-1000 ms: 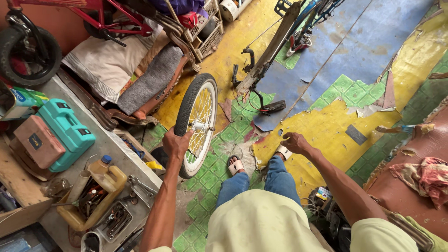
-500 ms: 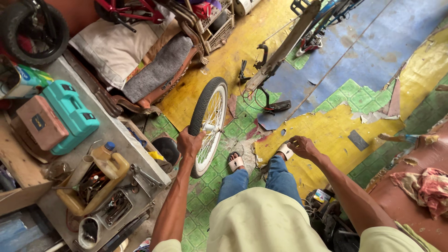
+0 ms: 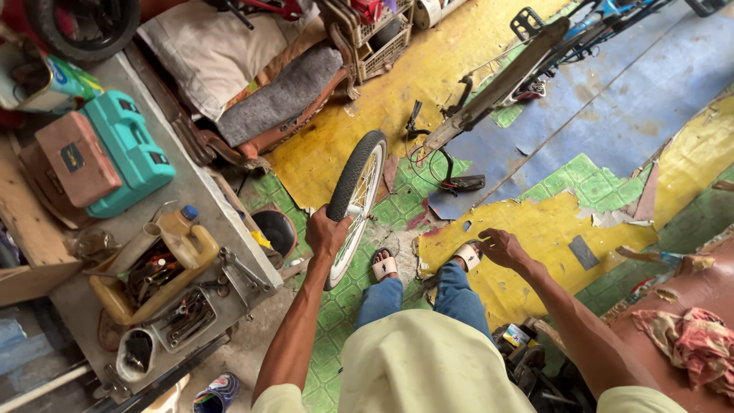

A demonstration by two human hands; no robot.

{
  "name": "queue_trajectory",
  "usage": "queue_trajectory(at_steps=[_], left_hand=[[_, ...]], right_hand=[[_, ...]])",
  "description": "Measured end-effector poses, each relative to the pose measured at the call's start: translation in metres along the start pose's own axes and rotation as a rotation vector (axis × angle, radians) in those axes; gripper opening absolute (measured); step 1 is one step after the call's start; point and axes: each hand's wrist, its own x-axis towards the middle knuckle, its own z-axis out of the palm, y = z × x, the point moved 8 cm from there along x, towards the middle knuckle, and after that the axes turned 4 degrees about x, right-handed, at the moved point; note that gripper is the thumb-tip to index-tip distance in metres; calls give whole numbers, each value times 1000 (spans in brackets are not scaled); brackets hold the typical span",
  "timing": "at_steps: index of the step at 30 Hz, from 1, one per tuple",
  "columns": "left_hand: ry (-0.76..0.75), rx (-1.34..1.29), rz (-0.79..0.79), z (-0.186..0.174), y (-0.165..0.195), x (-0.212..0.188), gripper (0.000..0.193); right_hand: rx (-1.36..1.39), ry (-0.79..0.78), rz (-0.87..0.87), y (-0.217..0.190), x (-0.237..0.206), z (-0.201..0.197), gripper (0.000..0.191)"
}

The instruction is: The person sits on the floor and works on a bicycle wheel, then stands to carry it to an air compressor and inflates the tire. They return to the workshop and attach the wheel to a bicycle frame using a wrench.

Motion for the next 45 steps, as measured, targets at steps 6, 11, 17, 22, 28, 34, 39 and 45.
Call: queue_trajectory(at_steps=[6,11,17,22,28,34,39,45], left_hand=[[-14,-16,-35,-3,-15,-1,36],[-35,-17,-57,-2,-28,-3,36],[-48,-11,-55,-2,-37,-3,35],[-57,4,-67,2,-44,-5,35],[-42,-33,-70,4,-50,-1,36],[-49,8,-79,8,-55,11,37],[-54,33,-71,19,-50,21,39],[-36,72,-86,26,-44,32,38]], right_hand=[[-84,1,-9,-8,-1,7,42],[-75,-32,16,-11,-1,15,43],[-40,-37,45,-15,-1,20,44],[-92,-28,-3,-22,-1,22,40],[-93,-14,-72,-34,-3,21,40],[4,-53,71,-31,1,17,41],[171,-84,165,-19,4,12,46],[97,-93,152,-1,13,-6,46]])
